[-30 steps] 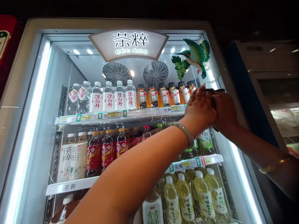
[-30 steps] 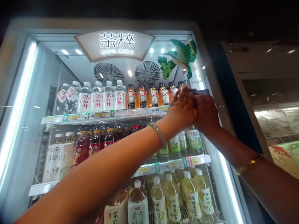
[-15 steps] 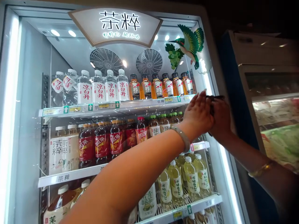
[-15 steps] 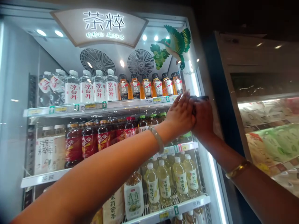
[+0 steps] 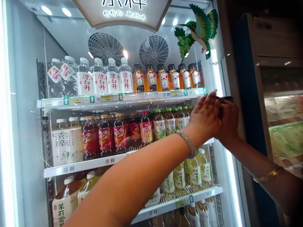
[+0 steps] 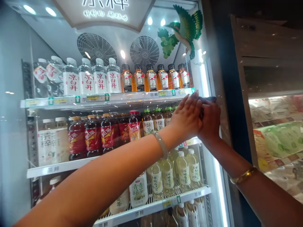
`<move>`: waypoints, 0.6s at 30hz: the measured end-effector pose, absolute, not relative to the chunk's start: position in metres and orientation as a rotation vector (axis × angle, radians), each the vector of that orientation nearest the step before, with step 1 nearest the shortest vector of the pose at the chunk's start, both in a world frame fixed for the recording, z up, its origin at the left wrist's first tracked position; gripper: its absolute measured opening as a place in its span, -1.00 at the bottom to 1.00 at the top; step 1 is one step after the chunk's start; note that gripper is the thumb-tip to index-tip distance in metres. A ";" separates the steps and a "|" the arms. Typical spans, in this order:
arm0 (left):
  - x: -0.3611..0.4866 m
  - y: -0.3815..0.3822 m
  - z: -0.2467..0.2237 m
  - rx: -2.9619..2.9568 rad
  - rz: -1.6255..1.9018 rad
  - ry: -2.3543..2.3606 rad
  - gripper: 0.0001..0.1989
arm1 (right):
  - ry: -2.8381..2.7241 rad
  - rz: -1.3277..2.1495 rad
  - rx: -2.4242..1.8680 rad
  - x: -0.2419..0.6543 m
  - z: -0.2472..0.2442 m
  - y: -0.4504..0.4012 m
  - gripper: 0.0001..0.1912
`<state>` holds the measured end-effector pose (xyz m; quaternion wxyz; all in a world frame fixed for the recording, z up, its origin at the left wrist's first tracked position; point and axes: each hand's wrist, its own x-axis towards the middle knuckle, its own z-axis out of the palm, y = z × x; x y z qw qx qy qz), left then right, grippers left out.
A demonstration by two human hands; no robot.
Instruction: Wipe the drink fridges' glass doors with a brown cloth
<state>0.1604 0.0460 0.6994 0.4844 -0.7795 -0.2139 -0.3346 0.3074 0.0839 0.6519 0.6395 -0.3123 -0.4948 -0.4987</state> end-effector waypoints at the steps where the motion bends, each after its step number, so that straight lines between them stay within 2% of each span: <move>1: 0.153 0.045 0.695 -1.907 -0.798 -0.506 -0.37 | -1.125 -1.136 -0.721 0.301 0.645 0.083 -0.70; 8: 0.120 0.043 0.714 -1.930 -0.884 -0.602 -0.34 | -1.340 -1.108 -0.733 0.286 0.680 0.075 -0.77; 15: 0.110 0.033 0.666 -1.962 -0.825 -0.592 -0.34 | -1.177 -0.971 -0.778 0.253 0.620 0.068 -0.68; 18: 0.082 0.032 0.673 -1.945 -0.817 -0.608 -0.31 | -1.246 -1.003 -0.727 0.228 0.632 0.066 -0.67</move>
